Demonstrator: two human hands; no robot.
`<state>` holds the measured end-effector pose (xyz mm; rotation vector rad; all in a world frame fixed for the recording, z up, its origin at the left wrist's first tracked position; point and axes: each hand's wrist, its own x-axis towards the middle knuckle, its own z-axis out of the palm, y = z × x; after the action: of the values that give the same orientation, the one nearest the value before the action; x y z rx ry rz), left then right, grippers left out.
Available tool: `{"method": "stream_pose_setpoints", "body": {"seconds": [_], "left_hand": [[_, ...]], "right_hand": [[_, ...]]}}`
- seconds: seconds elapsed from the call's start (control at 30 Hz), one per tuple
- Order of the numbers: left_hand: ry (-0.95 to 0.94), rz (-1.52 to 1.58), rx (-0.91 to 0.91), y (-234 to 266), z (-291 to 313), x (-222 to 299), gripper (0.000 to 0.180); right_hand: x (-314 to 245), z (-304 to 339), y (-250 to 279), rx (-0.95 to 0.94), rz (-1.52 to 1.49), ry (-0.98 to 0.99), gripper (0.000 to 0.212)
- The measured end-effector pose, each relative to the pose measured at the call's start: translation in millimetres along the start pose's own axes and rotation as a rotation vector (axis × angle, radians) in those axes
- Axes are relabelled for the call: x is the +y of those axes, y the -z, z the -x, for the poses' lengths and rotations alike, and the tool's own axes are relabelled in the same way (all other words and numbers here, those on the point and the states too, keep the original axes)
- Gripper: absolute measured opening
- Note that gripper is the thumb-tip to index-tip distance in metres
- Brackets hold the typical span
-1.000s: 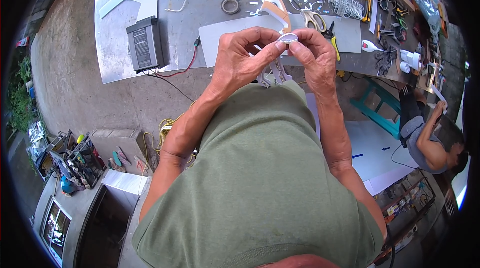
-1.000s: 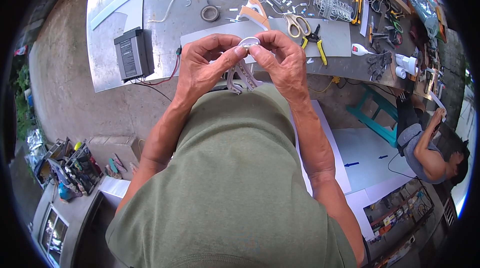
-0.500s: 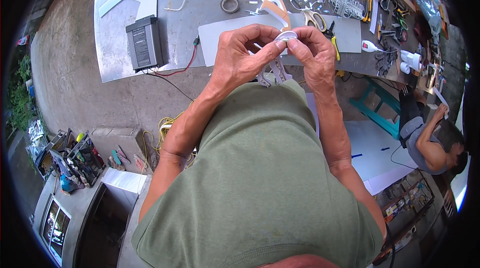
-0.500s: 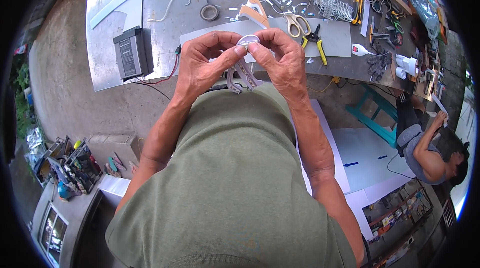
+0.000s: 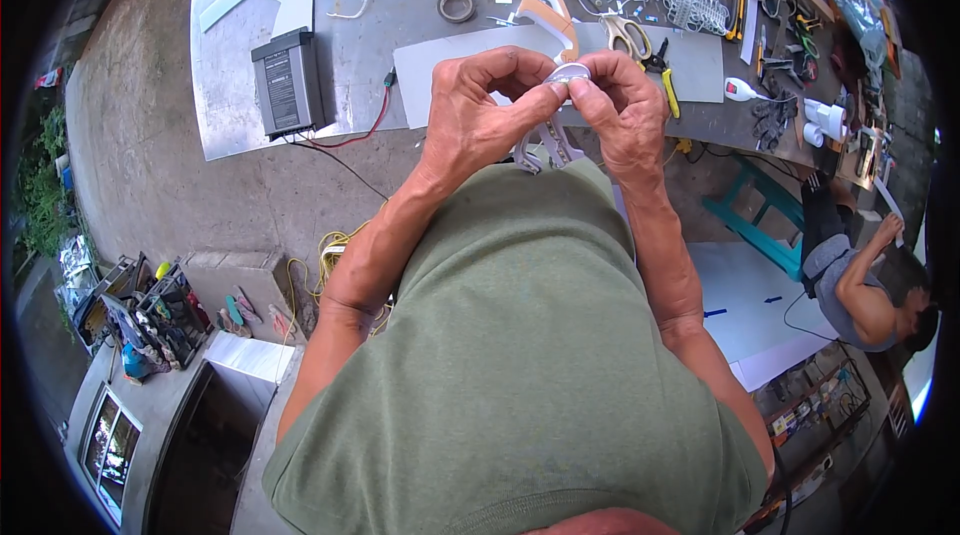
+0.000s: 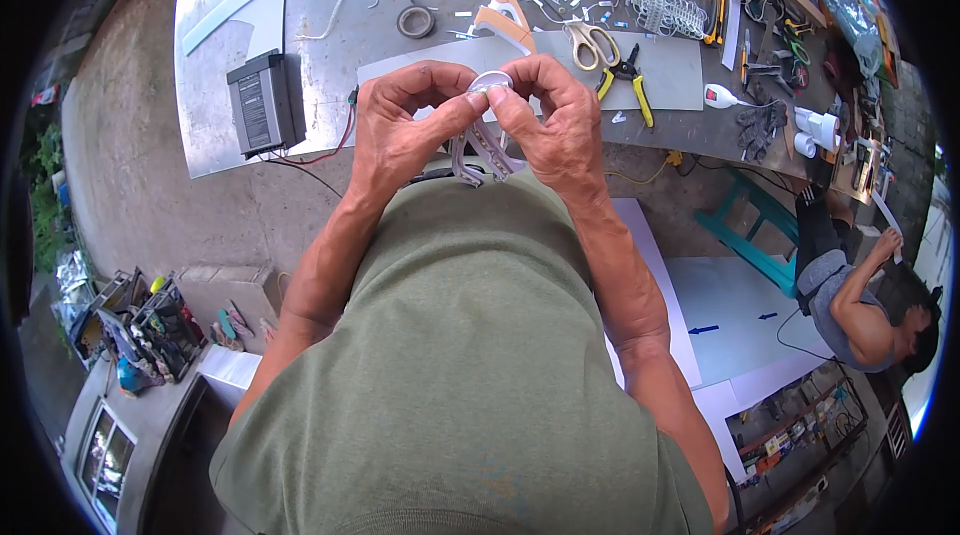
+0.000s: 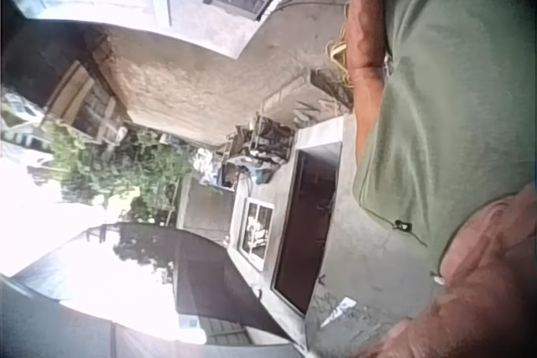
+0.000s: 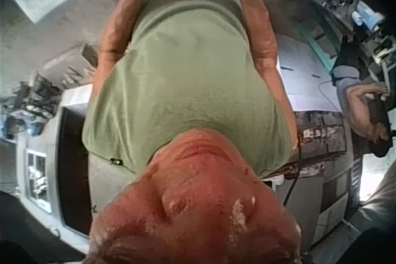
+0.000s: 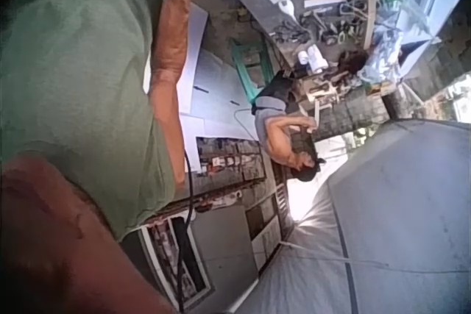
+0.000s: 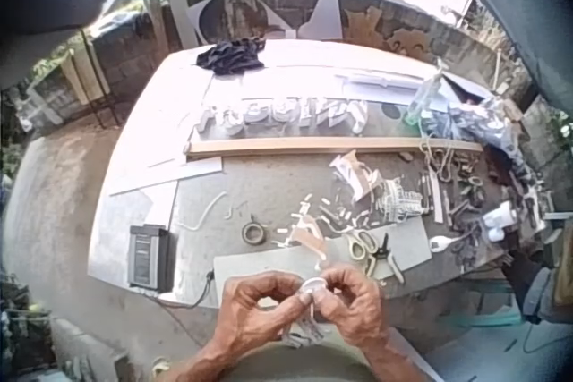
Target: The recorder is assembling small sign components, applying LED strips and adhesive to cutouts.
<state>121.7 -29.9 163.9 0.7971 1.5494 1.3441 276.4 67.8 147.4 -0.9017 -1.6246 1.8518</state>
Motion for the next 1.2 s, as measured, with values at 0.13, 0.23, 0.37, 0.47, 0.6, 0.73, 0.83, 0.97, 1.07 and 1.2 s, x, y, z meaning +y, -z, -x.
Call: {"method": "stream_pose_setpoints", "body": {"seconds": [0.13,0.23,0.37,0.47,0.6,0.73,0.83,0.97,1.07,1.2], "left_hand": [[-0.006,0.002,0.013,-3,0,0,0.014],[-0.004,0.007,0.031,-6,-1,-1,0.015],[0.041,0.009,0.036,-8,-4,-1,0.015],[0.114,0.066,0.016,-5,-15,-11,0.017],[0.218,0.259,-0.047,5,-38,-28,0.023],[0.352,0.439,-0.053,11,-47,-33,0.027],[0.395,0.425,-0.048,12,-50,-37,0.026],[0.445,0.398,-0.041,12,-52,-47,0.023],[0.46,0.408,-0.041,13,-54,-48,0.023],[0.484,0.497,-0.084,23,-57,-54,0.025]], "right_hand": [[2,1,1,0.014,-0.016,-0.01,0.018],[2,-1,3,0.011,-0.009,-0.013,0.017],[1,-5,5,0.008,-0.029,-0.027,0.017],[-1,-16,7,0.004,-0.043,-0.118,0.018],[19,-43,11,-0.02,-0.211,-0.228,0.018],[30,-56,14,-0.064,-0.259,-0.374,0.016],[34,-63,16,-0.113,-0.267,-0.433,0.016],[32,-67,15,-0.115,-0.272,-0.487,0.014],[33,-69,14,-0.117,-0.26,-0.524,0.014],[34,-69,10,-0.093,-0.264,-0.524,0.013]]}}
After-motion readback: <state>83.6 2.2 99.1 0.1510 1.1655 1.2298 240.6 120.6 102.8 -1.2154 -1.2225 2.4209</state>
